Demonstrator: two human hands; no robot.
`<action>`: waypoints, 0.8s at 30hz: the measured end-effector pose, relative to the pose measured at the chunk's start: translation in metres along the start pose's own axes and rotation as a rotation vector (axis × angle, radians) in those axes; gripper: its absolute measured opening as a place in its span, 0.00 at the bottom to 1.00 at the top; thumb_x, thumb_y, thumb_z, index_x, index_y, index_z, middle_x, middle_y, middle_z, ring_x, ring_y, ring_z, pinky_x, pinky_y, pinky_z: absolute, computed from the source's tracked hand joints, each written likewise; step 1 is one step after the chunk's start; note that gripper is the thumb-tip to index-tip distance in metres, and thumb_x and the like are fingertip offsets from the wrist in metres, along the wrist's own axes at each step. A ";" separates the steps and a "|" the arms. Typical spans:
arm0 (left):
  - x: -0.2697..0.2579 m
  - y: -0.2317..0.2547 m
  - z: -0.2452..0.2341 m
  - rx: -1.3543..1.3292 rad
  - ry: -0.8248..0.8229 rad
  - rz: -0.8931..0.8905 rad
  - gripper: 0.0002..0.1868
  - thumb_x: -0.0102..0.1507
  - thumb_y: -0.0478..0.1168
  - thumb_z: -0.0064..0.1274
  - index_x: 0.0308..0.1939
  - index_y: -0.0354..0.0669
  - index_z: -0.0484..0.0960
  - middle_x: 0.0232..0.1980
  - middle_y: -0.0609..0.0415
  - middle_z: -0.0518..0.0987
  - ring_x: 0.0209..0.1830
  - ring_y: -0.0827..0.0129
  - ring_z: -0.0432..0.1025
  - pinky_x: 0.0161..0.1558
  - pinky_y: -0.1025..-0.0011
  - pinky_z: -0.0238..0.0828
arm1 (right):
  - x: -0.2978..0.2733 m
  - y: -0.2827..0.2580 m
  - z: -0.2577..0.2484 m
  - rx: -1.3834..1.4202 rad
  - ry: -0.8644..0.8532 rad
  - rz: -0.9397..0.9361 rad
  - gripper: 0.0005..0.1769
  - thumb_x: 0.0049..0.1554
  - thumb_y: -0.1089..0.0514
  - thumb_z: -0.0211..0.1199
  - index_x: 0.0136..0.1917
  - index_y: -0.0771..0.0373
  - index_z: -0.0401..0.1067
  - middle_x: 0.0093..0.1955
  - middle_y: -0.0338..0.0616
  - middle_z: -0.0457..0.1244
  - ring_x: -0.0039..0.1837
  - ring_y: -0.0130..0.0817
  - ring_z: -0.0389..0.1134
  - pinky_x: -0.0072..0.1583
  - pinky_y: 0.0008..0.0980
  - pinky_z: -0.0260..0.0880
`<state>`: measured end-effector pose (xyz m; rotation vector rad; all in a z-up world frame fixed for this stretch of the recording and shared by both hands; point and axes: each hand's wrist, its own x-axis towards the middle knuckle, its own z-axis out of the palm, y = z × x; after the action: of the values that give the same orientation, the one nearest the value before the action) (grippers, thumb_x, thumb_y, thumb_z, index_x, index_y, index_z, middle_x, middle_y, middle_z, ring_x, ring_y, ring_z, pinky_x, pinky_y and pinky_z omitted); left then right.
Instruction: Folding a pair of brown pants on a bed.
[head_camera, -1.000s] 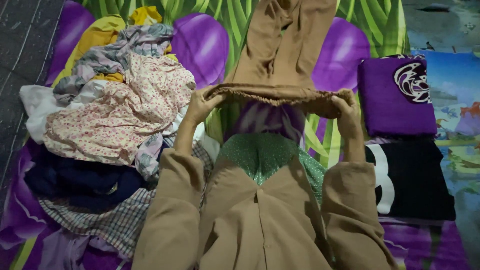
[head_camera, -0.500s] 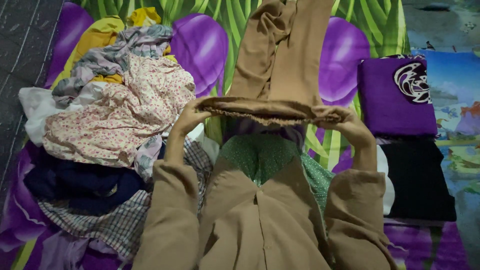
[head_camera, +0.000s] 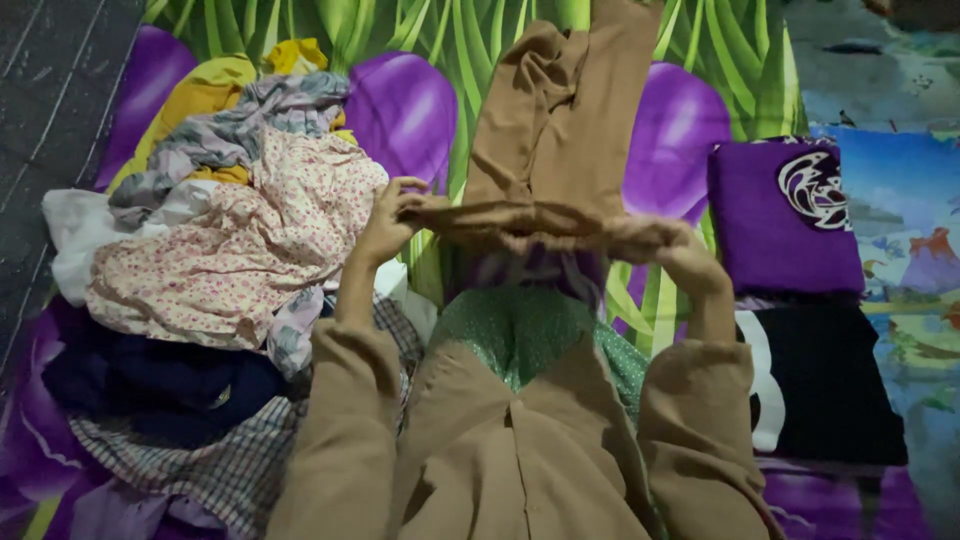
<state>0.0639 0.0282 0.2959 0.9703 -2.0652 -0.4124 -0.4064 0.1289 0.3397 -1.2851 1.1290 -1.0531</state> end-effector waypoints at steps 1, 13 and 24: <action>-0.004 -0.005 0.003 0.003 0.005 0.004 0.19 0.50 0.30 0.65 0.46 0.38 0.89 0.57 0.48 0.76 0.54 0.52 0.68 0.59 0.64 0.64 | -0.001 -0.004 0.000 -0.002 -0.002 -0.007 0.22 0.51 0.73 0.63 0.60 0.64 0.76 0.57 0.47 0.70 0.59 0.38 0.71 0.62 0.38 0.74; 0.075 0.068 0.066 -1.103 -0.289 -0.405 0.14 0.63 0.25 0.50 0.48 0.44 0.84 0.63 0.42 0.75 0.59 0.55 0.70 0.63 0.55 0.72 | 0.068 -0.062 0.090 -0.606 -0.569 -0.015 0.17 0.53 0.75 0.60 0.51 0.62 0.81 0.51 0.47 0.72 0.55 0.37 0.71 0.56 0.33 0.74; 0.087 0.076 0.061 -0.881 -0.206 -0.452 0.33 0.57 0.41 0.69 0.62 0.47 0.67 0.51 0.54 0.79 0.52 0.65 0.75 0.51 0.69 0.76 | 0.074 -0.084 0.116 -0.605 -0.274 -0.464 0.21 0.53 0.68 0.71 0.60 0.57 0.77 0.57 0.42 0.69 0.62 0.37 0.70 0.63 0.36 0.72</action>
<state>-0.0551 0.0098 0.3471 0.8299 -1.5261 -1.5497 -0.2775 0.0720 0.4179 -2.1791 0.9904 -0.8396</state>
